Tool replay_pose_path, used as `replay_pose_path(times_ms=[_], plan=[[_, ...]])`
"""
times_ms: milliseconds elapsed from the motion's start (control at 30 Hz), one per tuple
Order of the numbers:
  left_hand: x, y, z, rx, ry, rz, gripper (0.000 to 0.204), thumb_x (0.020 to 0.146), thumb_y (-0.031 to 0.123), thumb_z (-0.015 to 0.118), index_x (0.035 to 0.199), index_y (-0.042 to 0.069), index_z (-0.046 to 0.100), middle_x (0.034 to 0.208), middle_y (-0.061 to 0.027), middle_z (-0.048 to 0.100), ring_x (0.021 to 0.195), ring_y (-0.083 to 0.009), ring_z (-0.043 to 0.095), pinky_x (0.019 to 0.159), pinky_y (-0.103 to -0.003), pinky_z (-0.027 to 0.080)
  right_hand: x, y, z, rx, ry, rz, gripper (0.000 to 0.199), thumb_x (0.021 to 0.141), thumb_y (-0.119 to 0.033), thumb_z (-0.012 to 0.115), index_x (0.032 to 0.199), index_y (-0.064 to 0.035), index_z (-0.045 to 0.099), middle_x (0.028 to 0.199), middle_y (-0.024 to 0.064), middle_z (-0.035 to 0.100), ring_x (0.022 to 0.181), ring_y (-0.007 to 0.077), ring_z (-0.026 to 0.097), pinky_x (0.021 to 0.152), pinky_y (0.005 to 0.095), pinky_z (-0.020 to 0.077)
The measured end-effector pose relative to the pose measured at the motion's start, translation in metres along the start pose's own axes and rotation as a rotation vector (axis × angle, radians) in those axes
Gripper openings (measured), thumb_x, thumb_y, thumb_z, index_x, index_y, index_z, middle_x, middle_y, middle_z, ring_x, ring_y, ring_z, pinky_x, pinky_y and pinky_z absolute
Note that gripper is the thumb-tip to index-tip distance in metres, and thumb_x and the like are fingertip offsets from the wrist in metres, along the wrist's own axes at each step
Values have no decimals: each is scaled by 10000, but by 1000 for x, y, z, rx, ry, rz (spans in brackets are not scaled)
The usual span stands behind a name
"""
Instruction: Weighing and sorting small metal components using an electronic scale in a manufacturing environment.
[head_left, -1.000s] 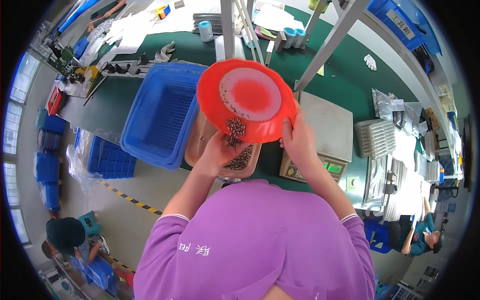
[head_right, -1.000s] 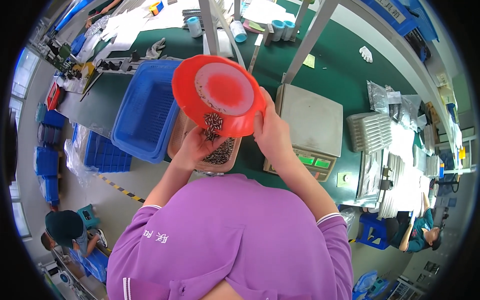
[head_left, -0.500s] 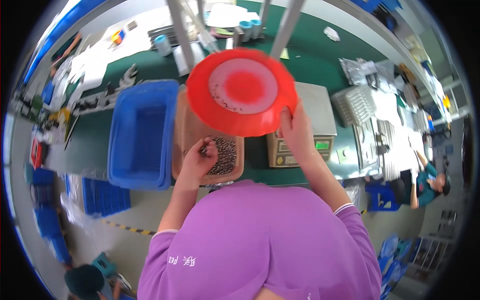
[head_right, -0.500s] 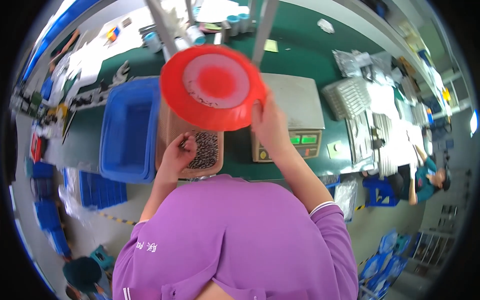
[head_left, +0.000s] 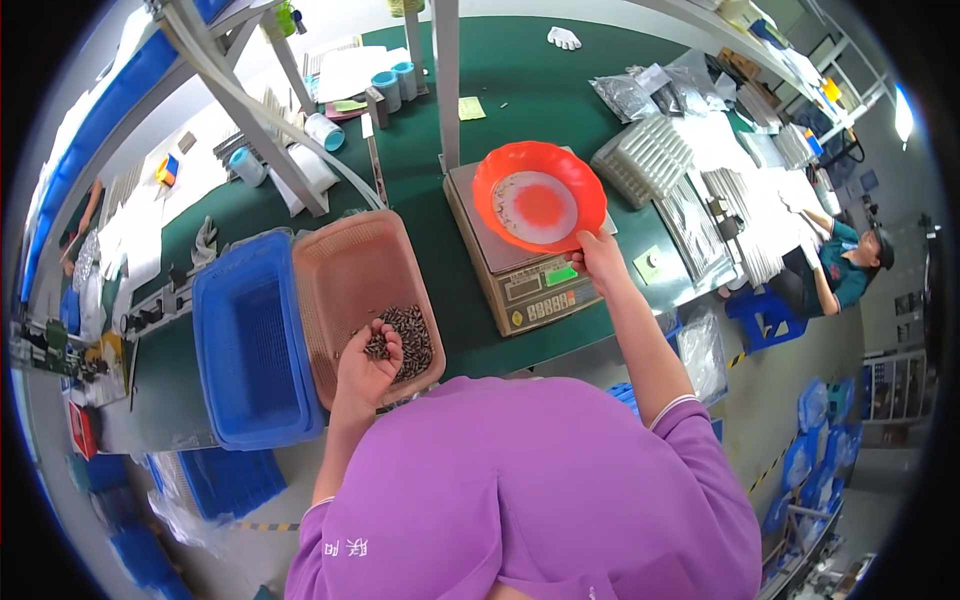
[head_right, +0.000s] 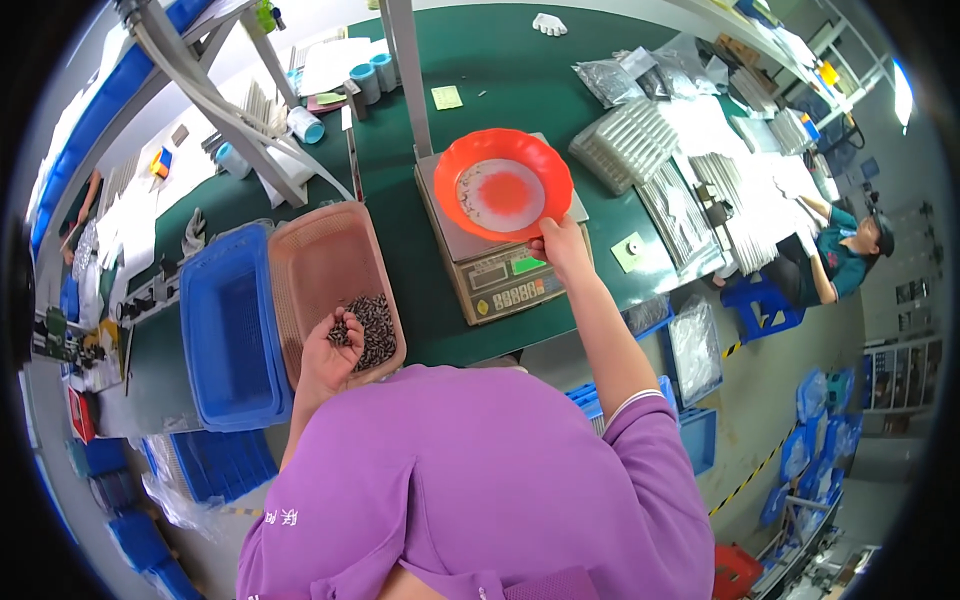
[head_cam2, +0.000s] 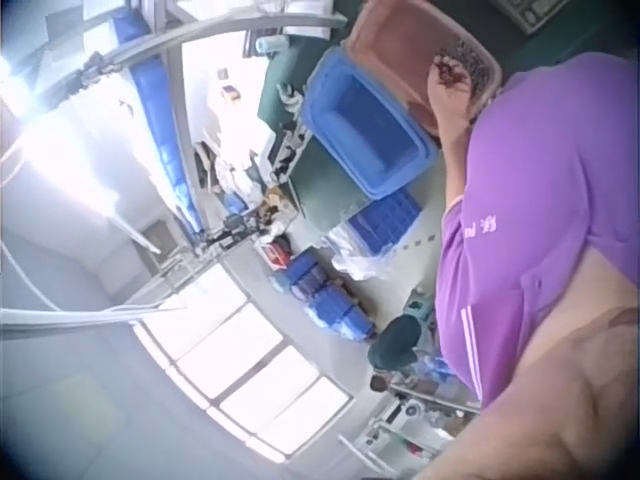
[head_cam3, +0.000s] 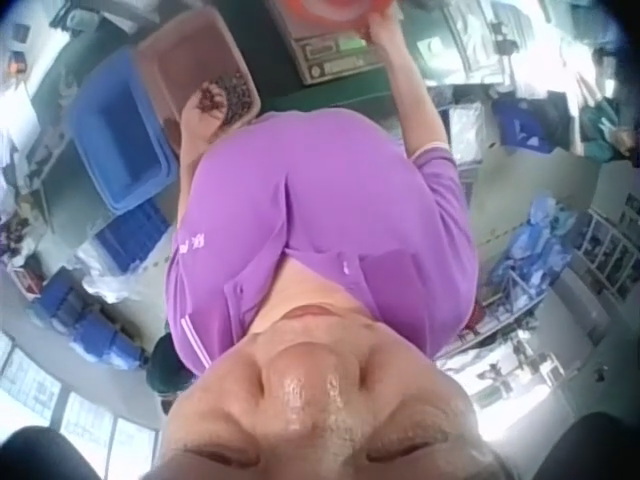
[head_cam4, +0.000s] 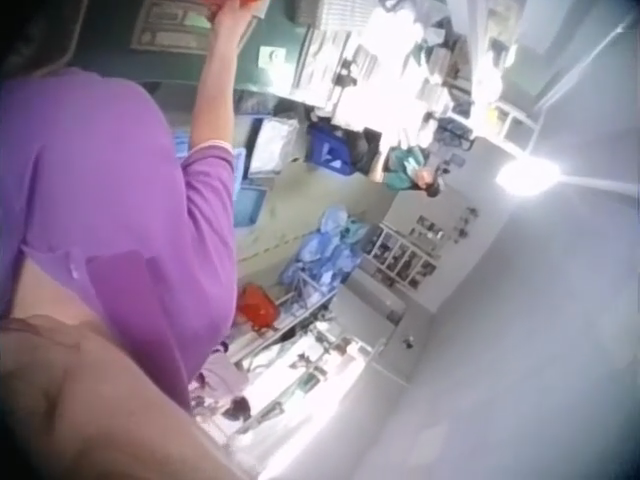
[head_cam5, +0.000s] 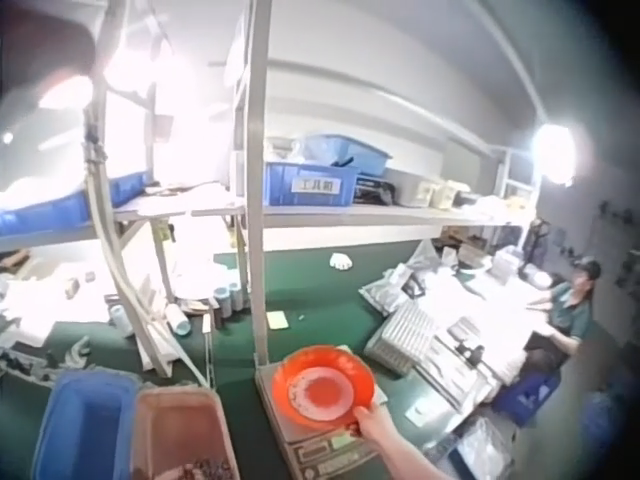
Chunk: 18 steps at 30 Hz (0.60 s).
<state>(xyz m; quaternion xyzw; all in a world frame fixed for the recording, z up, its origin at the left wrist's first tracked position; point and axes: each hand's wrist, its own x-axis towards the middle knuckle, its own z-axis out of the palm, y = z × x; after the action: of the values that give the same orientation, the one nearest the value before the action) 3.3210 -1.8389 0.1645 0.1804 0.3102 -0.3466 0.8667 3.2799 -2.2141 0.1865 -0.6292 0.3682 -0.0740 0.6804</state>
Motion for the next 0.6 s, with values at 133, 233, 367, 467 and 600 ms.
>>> replay_pose_path(times_ms=[133,233,367,467,600], plan=[[6,-1,-3,15,-45,-42,148,923,157,437,926,37,522,864,-78,538,732,-173,516,624,-264,470,3,9,1,-19,38,3,359,858,-220,509,1129,1,428,734,90,582,572,166,569,512,288,492],[4,-2,-13,-4,-104,-82,156,926,162,432,933,34,520,870,-83,541,755,-174,527,636,-265,476,-16,13,5,-585,383,-424,558,857,-289,573,1278,-9,337,677,64,544,577,160,530,575,294,458],[0,-7,-14,-41,-67,-103,189,934,184,415,916,29,522,857,-80,551,785,-186,545,682,-285,500,-99,-8,75,-640,-221,-936,352,765,-250,659,1061,-88,557,855,97,563,831,269,557,728,367,458],[3,-17,-10,199,-145,-10,199,932,192,408,919,46,543,889,-71,581,850,-203,571,742,-359,509,-116,8,126,-638,-718,-1362,266,712,-230,659,942,-115,591,935,50,557,930,244,538,803,370,437],[9,-21,-8,301,-143,-31,266,947,245,352,1036,65,526,1015,-59,580,906,-196,575,828,-371,476,-116,40,151,-875,-613,-1497,198,692,-177,609,886,-137,593,919,2,544,947,175,501,811,323,424]])
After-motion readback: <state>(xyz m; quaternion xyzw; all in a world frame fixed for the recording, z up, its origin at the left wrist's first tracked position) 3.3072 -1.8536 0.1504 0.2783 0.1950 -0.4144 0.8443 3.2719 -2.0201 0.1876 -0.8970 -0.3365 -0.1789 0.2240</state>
